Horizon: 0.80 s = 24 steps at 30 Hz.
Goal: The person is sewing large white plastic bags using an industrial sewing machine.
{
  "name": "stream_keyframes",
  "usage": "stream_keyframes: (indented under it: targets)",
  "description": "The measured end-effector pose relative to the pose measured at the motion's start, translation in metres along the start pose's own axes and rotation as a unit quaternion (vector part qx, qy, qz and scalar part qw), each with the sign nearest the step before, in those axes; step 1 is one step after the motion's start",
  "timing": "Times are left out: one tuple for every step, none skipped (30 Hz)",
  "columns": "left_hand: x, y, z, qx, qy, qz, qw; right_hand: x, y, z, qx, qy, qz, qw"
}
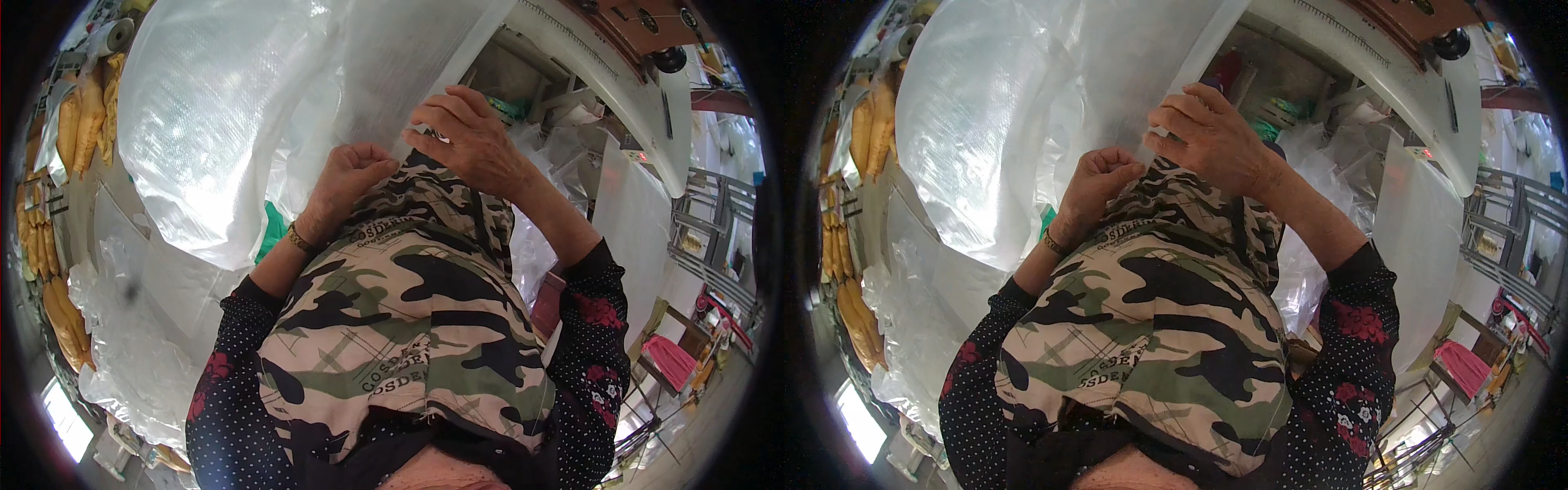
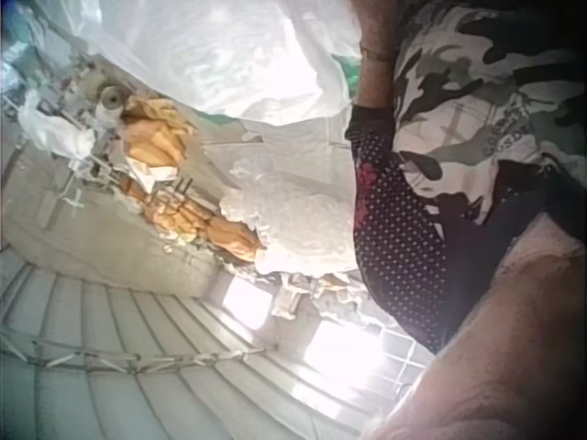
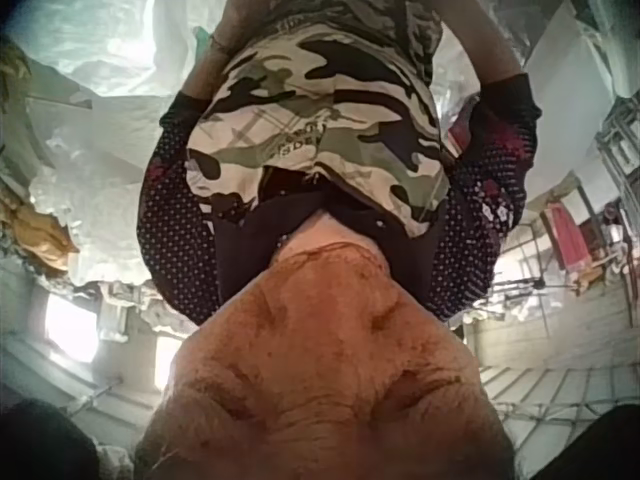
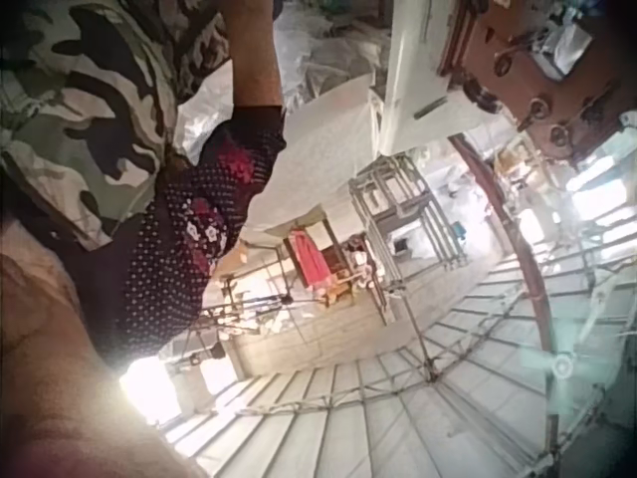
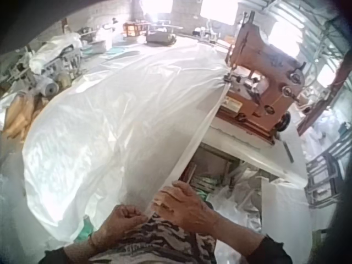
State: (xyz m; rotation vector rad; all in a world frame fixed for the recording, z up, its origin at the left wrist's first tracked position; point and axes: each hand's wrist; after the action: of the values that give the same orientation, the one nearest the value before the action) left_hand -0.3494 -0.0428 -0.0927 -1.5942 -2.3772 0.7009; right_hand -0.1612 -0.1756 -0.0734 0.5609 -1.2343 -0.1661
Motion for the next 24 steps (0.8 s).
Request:
stream_keyframes:
  targets:
    - [-0.001, 0.0, -0.001, 0.019, -0.018, 0.019, 0.999, 0.0, -0.001, -0.001, 0.01, 0.001, 0.02, 1.0]
    - [0.0, 0.0, 0.0, 0.021, -0.018, 0.017, 0.999, 0.0, -0.002, -0.001, 0.019, 0.003, 0.039, 0.999]
    - [0.003, -0.001, 0.001, 0.024, -0.015, 0.028, 0.999, -0.001, 0.001, -0.001, 0.024, 0.007, 0.043, 0.999]
    - [0.006, -0.002, 0.003, 0.028, -0.011, 0.039, 0.999, -0.001, 0.004, 0.0, 0.035, 0.002, 0.065, 0.997]
    - [0.009, -0.001, 0.005, 0.029, -0.016, 0.034, 0.999, -0.001, 0.007, 0.001, 0.046, -0.003, 0.087, 0.995]
    - [0.01, 0.001, 0.008, 0.027, -0.015, 0.045, 0.999, -0.001, 0.009, 0.001, 0.049, 0.0, 0.087, 0.995]
    - [0.011, 0.002, 0.009, 0.024, -0.013, 0.055, 0.998, -0.001, 0.011, 0.001, 0.049, 0.006, 0.094, 0.994]
    - [0.01, 0.0, 0.007, 0.025, -0.015, 0.051, 0.998, -0.001, 0.013, 0.001, 0.049, 0.013, 0.101, 0.994]
    - [0.01, -0.002, 0.002, 0.027, -0.019, 0.065, 0.997, -0.001, 0.014, 0.001, 0.05, 0.014, 0.101, 0.994]
    - [0.01, -0.004, 0.0, 0.03, -0.023, 0.079, 0.996, -0.002, 0.015, 0.001, 0.049, 0.019, 0.105, 0.993]
    - [0.009, -0.004, 0.002, 0.031, -0.025, 0.077, 0.996, -0.002, 0.016, 0.002, 0.049, 0.025, 0.11, 0.992]
    - [0.008, -0.004, 0.003, 0.017, -0.012, 0.065, 0.998, -0.003, 0.016, 0.002, 0.05, 0.026, 0.111, 0.992]
    - [0.007, -0.004, 0.005, 0.004, 0.001, 0.052, 0.999, -0.003, 0.017, 0.003, 0.051, 0.031, 0.108, 0.992]
    - [0.006, -0.006, 0.004, 0.004, -0.001, 0.051, 0.999, -0.003, 0.017, 0.004, 0.052, 0.037, 0.105, 0.992]
    - [0.005, -0.011, 0.001, -0.062, 0.163, -0.005, 0.985, -0.002, 0.019, 0.005, 0.053, 0.039, 0.106, 0.992]
    - [0.003, -0.015, -0.002, -0.125, 0.321, -0.06, 0.937, 0.0, 0.021, 0.007, 0.048, 0.03, 0.12, 0.991]
    - [-0.002, -0.02, -0.006, -0.124, 0.319, -0.061, 0.938, 0.001, 0.021, 0.009, 0.043, 0.021, 0.134, 0.99]
    - [-0.009, -0.024, -0.012, -0.219, 0.387, -0.123, 0.887, 0.001, 0.022, 0.01, 0.045, 0.022, 0.135, 0.99]
    - [-0.014, -0.025, -0.015, -0.309, 0.448, -0.184, 0.818, 0.0, 0.022, 0.012, 0.037, 0.029, 0.12, 0.992]
    - [-0.016, -0.024, -0.013, -0.308, 0.447, -0.185, 0.819, -0.001, 0.022, 0.013, 0.028, 0.037, 0.106, 0.993]
    - [-0.018, -0.023, -0.012, -0.321, 0.447, -0.192, 0.812, -0.001, 0.023, 0.015, 0.031, 0.037, 0.107, 0.993]
    - [-0.018, -0.023, -0.01, -0.334, 0.447, -0.199, 0.806, 0.0, 0.025, 0.017, 0.03, 0.035, 0.098, 0.994]
    - [-0.019, -0.025, -0.01, -0.333, 0.446, -0.201, 0.806, 0.0, 0.025, 0.019, 0.03, 0.033, 0.089, 0.995]
    - [-0.019, -0.026, -0.011, -0.33, 0.437, -0.199, 0.813, 0.0, 0.026, 0.018, 0.03, 0.032, 0.09, 0.995]
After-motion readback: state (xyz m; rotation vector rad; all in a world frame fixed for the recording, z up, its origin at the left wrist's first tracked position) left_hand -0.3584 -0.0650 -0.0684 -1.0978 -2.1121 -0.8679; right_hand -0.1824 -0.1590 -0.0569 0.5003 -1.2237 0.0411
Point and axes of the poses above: each hand's wrist, its own y-axis towards the middle knuckle, its own x-axis out of the back of the hand, z = x × y, and after that the axes turned 9 degrees about y, right-handed
